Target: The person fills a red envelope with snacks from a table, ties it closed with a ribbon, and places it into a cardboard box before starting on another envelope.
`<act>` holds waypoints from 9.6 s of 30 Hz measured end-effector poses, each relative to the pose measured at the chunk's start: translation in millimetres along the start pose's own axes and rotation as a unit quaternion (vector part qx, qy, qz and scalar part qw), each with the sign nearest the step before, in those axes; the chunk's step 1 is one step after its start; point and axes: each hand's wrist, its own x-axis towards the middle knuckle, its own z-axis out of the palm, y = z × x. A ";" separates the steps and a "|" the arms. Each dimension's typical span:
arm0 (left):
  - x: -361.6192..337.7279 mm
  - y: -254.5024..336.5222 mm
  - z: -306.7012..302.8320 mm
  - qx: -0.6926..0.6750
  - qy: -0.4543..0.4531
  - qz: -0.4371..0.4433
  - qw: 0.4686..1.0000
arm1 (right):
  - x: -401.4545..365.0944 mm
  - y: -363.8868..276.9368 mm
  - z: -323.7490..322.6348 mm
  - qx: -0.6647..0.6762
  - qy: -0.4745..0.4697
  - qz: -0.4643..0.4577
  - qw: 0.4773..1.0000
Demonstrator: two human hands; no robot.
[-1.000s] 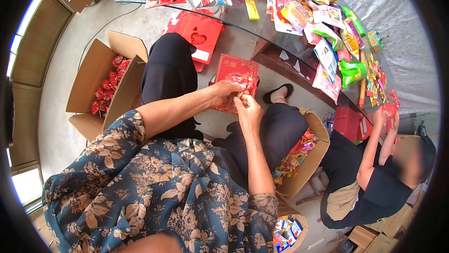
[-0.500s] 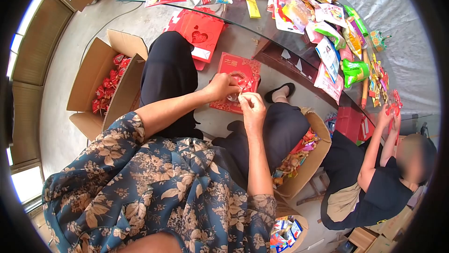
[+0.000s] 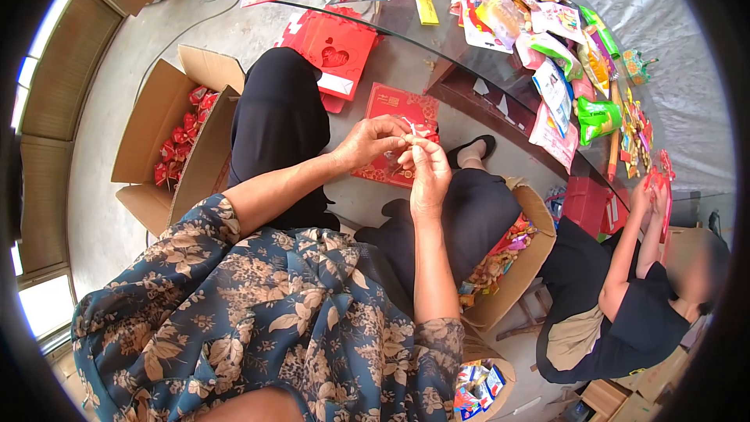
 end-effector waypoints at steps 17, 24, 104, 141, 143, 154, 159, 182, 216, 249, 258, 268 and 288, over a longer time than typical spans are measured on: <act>-0.5 -37.3 15.6 -0.284 -0.028 -0.114 0.952 | 10.6 31.7 -12.9 -0.080 0.026 0.049 0.995; -1.8 -52.1 26.4 -0.026 0.051 0.045 0.997 | 10.9 37.9 -15.5 -0.077 0.027 0.071 0.994; 20.1 -37.2 5.3 -0.133 -0.015 -0.298 0.945 | 1.1 19.7 -10.2 -0.553 -0.036 -0.265 0.789; 6.0 -35.7 13.3 0.155 0.005 -0.173 0.973 | -9.5 43.7 -31.3 -0.486 0.100 0.131 0.858; 5.3 -37.0 13.8 0.157 0.009 -0.178 0.971 | -9.1 33.2 -10.2 -0.563 0.113 0.096 0.813; 8.4 -41.3 9.9 0.129 0.024 -0.193 0.972 | -20.7 39.8 -28.9 -0.574 -0.013 0.175 0.800; 7.8 -38.4 9.5 0.138 0.018 -0.176 0.975 | -22.1 36.5 -39.6 -0.523 0.013 0.237 0.819; 1.4 -21.9 15.6 0.233 0.026 0.033 0.972 | 20.9 34.7 -8.1 -0.555 0.071 -0.050 0.828; 6.3 -35.2 11.6 0.180 0.098 -0.089 0.975 | 3.4 33.8 -29.9 -0.407 0.125 0.038 0.904; -7.2 -29.6 29.4 0.106 0.042 -0.087 0.990 | -4.0 -3.5 -6.9 -0.515 -0.042 -0.243 0.821; -7.1 -15.9 24.2 0.118 0.028 -0.058 0.991 | -0.7 -7.8 -11.5 -0.534 0.043 -0.237 0.810; -10.3 -8.7 27.4 0.031 -0.005 -0.047 0.998 | -5.0 -2.8 -12.0 -0.470 0.045 -0.157 0.867; 8.0 -38.9 17.0 -0.182 0.046 -0.205 0.961 | 1.5 6.9 -16.7 -0.466 -0.006 -0.174 0.868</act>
